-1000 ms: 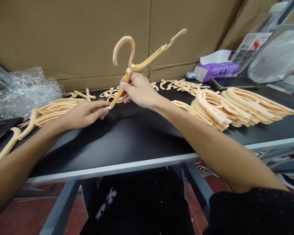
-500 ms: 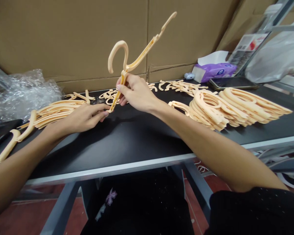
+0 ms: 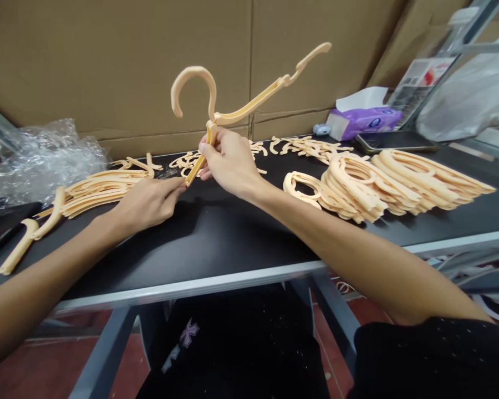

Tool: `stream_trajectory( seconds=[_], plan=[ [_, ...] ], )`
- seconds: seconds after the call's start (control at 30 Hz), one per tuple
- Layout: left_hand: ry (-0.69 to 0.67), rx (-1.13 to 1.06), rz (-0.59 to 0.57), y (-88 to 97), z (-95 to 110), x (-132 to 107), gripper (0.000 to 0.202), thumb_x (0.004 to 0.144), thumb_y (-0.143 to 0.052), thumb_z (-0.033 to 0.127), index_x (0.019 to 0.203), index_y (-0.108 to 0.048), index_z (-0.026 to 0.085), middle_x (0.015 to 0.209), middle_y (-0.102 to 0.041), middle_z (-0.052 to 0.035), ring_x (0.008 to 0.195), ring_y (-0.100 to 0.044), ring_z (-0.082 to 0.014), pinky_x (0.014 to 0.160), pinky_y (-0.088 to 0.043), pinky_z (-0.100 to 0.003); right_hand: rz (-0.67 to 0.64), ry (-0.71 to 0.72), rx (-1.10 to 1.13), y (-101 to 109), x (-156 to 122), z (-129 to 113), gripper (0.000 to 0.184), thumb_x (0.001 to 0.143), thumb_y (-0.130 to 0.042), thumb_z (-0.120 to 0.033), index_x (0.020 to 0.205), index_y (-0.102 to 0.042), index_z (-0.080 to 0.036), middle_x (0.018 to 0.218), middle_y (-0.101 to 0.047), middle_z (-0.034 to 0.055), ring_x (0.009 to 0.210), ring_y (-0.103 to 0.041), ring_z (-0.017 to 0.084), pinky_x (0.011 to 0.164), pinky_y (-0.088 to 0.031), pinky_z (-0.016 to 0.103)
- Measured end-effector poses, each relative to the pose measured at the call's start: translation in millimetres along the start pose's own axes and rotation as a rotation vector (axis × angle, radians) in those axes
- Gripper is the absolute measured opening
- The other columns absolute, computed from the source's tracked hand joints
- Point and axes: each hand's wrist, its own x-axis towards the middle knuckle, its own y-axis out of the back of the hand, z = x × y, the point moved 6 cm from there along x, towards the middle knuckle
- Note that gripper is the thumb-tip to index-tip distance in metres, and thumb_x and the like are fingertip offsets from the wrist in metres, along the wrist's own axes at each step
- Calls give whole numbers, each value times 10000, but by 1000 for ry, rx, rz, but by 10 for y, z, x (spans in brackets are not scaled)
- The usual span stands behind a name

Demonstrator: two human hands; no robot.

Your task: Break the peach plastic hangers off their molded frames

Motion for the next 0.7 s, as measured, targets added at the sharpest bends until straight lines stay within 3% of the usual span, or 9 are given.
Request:
stream_trajectory(
  seconds=[0.3,0.5,0.7],
  plan=[
    [96,90,-40,59,60,-7,423,1116,-296,299,1241,-659,120,977,-791,-176,820,-748,-333,678,-454,-376,17,-31,-11,41,73,36,51,991,-646,-247,976,-602,-227,684,-652,6,638,-728,186,625,-708,329],
    [132,-76,49,103,-57,-10,370,1104,-331,391,1166,-625,176,855,-754,-108,718,-698,-284,671,-426,-357,-7,-50,-9,-15,30,-55,81,1011,-658,-296,1003,-603,-238,676,-654,-6,608,-713,169,600,-687,292],
    [138,-145,168,129,-198,24,368,1104,-317,403,1115,-630,211,797,-732,-82,668,-650,-251,660,-425,-348,-57,-154,128,-8,29,-17,252,969,-754,-448,1012,-633,-231,750,-698,38,708,-756,201,717,-709,346]
  ],
)
